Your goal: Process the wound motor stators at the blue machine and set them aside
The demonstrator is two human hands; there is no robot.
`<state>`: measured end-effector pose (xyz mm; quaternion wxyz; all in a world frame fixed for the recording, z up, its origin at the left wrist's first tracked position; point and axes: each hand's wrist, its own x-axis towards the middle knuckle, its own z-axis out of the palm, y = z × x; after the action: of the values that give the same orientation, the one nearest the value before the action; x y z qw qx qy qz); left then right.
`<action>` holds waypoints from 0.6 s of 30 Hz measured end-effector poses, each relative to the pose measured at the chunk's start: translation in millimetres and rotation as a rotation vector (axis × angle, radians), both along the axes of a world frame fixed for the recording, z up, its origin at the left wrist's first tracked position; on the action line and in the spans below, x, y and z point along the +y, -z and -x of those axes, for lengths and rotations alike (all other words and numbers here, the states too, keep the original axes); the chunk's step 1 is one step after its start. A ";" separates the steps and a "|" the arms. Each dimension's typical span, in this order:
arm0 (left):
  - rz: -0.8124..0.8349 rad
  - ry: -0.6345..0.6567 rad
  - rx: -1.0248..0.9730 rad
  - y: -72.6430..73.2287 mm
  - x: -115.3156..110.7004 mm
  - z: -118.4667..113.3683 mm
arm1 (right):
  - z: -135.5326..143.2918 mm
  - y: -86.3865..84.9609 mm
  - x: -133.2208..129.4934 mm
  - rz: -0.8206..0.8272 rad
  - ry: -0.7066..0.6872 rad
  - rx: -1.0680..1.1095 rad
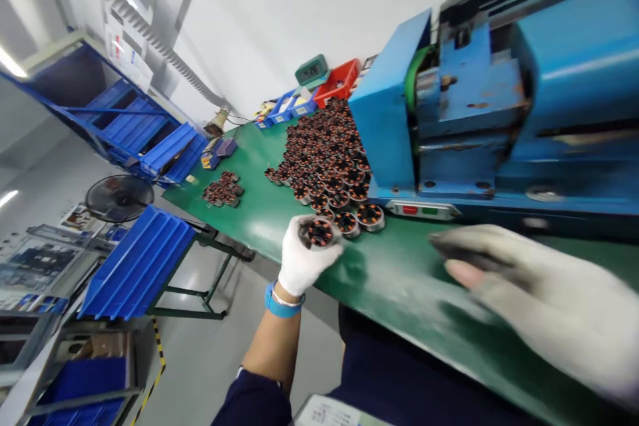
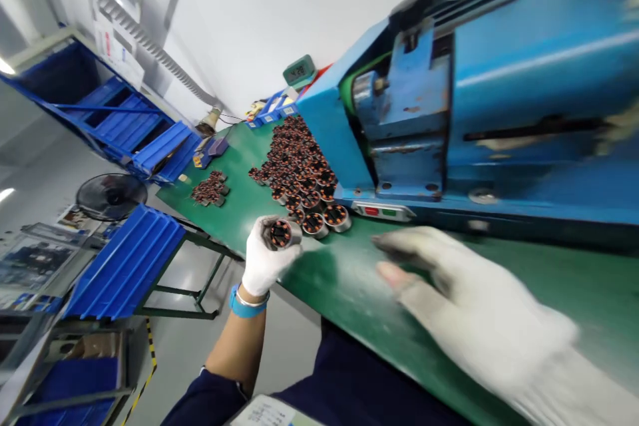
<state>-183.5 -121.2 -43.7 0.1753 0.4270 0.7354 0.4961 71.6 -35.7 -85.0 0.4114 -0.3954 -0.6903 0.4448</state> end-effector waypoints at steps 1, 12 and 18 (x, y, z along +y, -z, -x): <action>-0.015 0.143 -0.002 -2.1 2.1 -14.6 | 3.1 -9.0 -3.4 0.045 -0.038 0.006; -0.028 0.418 -0.113 -11.5 57.4 -120.7 | -18.7 -34.1 16.6 0.383 0.363 0.493; -0.060 0.431 -0.333 -13.6 87.8 -147.6 | -15.0 -37.1 19.9 0.313 0.323 0.431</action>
<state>-35.9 -33.4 -30.1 0.3825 0.4913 0.5735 0.5324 86.7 -15.8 -47.9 0.5478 -0.4552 -0.4384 0.5481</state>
